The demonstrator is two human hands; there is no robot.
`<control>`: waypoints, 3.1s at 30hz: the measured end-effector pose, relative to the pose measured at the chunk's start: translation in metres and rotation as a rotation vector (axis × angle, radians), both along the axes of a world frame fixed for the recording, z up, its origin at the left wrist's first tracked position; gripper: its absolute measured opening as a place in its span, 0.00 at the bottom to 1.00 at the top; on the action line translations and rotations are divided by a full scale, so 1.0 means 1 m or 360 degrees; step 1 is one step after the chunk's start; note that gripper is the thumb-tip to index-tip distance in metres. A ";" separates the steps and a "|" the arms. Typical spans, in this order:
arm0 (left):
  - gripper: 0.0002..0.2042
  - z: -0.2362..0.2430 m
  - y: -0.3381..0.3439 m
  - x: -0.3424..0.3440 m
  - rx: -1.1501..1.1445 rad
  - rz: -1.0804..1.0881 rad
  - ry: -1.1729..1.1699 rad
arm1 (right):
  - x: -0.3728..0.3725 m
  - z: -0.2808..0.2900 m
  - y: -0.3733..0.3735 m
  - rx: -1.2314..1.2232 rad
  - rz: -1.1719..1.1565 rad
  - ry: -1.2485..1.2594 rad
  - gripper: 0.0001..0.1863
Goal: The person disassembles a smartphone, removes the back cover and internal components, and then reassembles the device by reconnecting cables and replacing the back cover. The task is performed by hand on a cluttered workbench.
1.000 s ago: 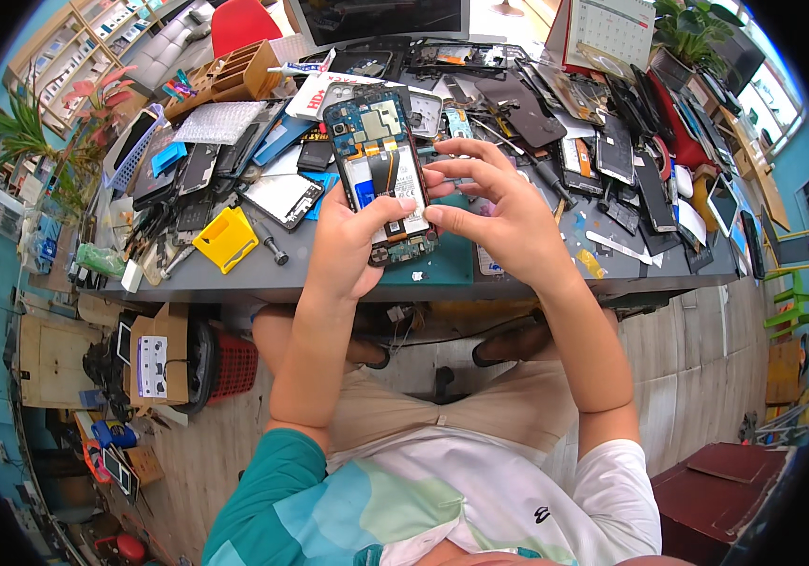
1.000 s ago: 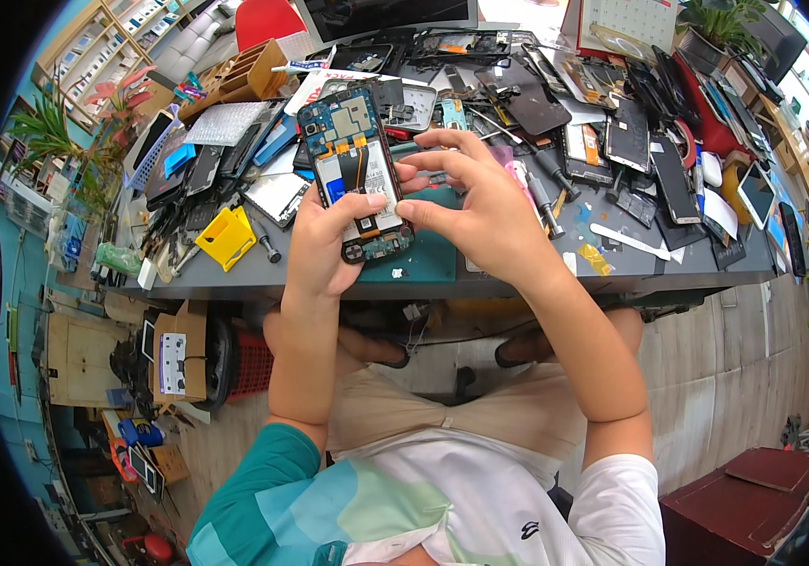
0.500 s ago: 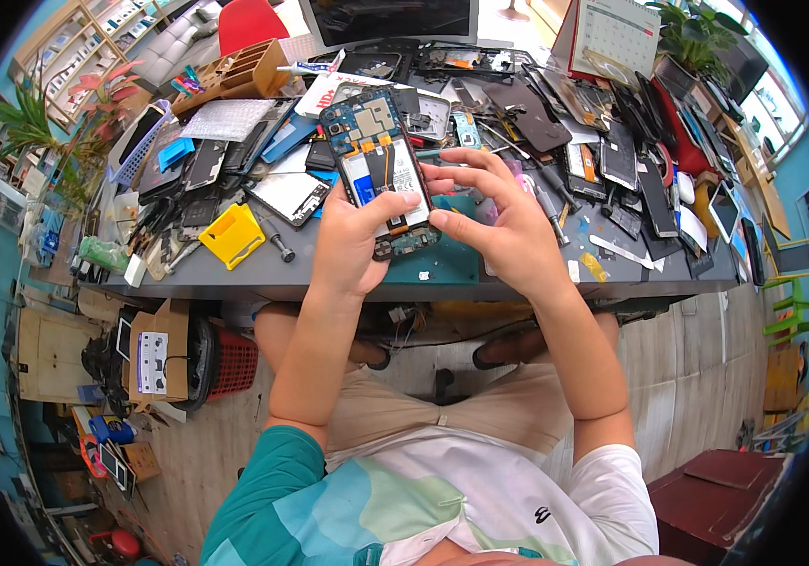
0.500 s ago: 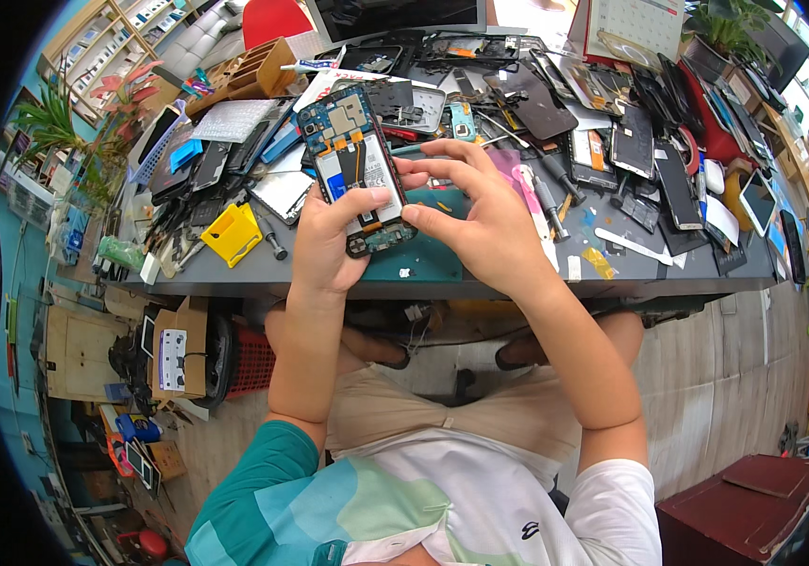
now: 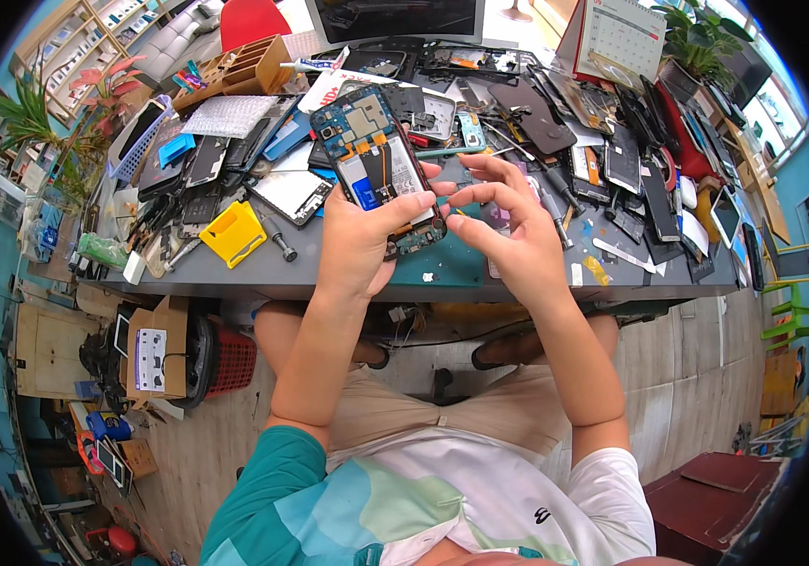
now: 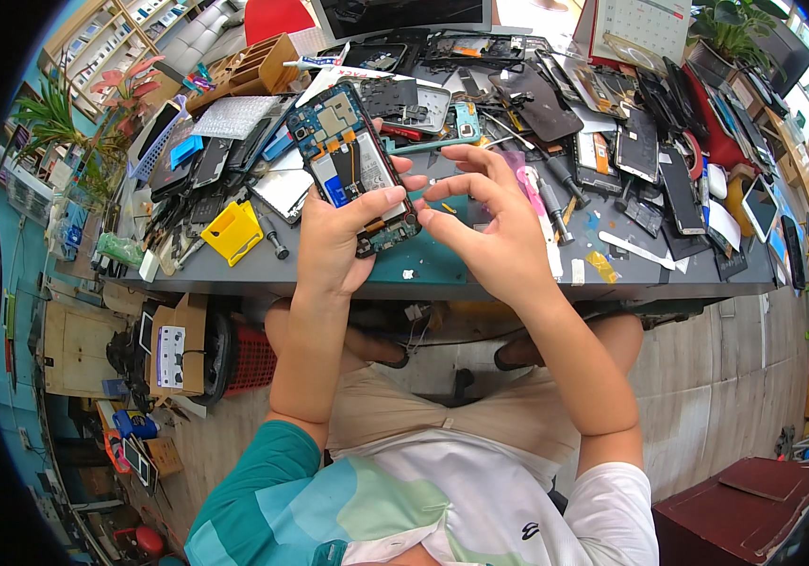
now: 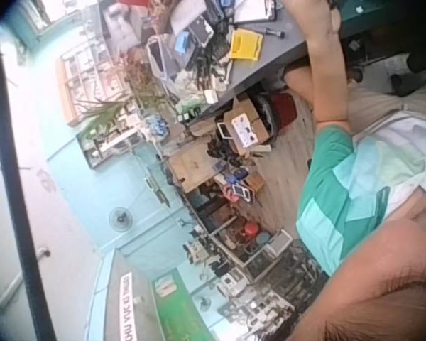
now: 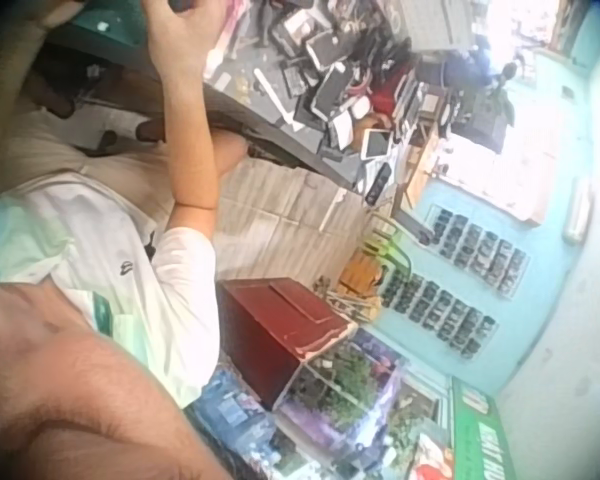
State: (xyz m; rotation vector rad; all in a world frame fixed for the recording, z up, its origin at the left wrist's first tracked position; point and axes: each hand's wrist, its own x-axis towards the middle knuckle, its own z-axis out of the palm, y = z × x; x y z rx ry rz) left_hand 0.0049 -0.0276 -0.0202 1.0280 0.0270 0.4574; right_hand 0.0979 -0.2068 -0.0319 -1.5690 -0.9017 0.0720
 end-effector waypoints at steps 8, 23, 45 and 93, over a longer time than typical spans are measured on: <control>0.23 0.002 -0.001 0.001 0.0035 0.0025 -0.0012 | -0.004 0.004 0.004 -0.0047 -0.0051 0.0021 0.11; 0.19 0.003 -0.006 -0.001 0.0038 0.0010 -0.0009 | 0.005 0.012 0.001 -0.0072 0.0060 0.0055 0.11; 0.20 0.003 -0.004 -0.001 0.0089 -0.0042 0.0028 | 0.012 0.020 -0.002 -0.0239 0.0090 -0.0139 0.10; 0.27 0.000 -0.001 0.000 0.0215 -0.0091 0.0068 | 0.027 0.038 0.005 -0.0335 -0.0006 -0.0351 0.24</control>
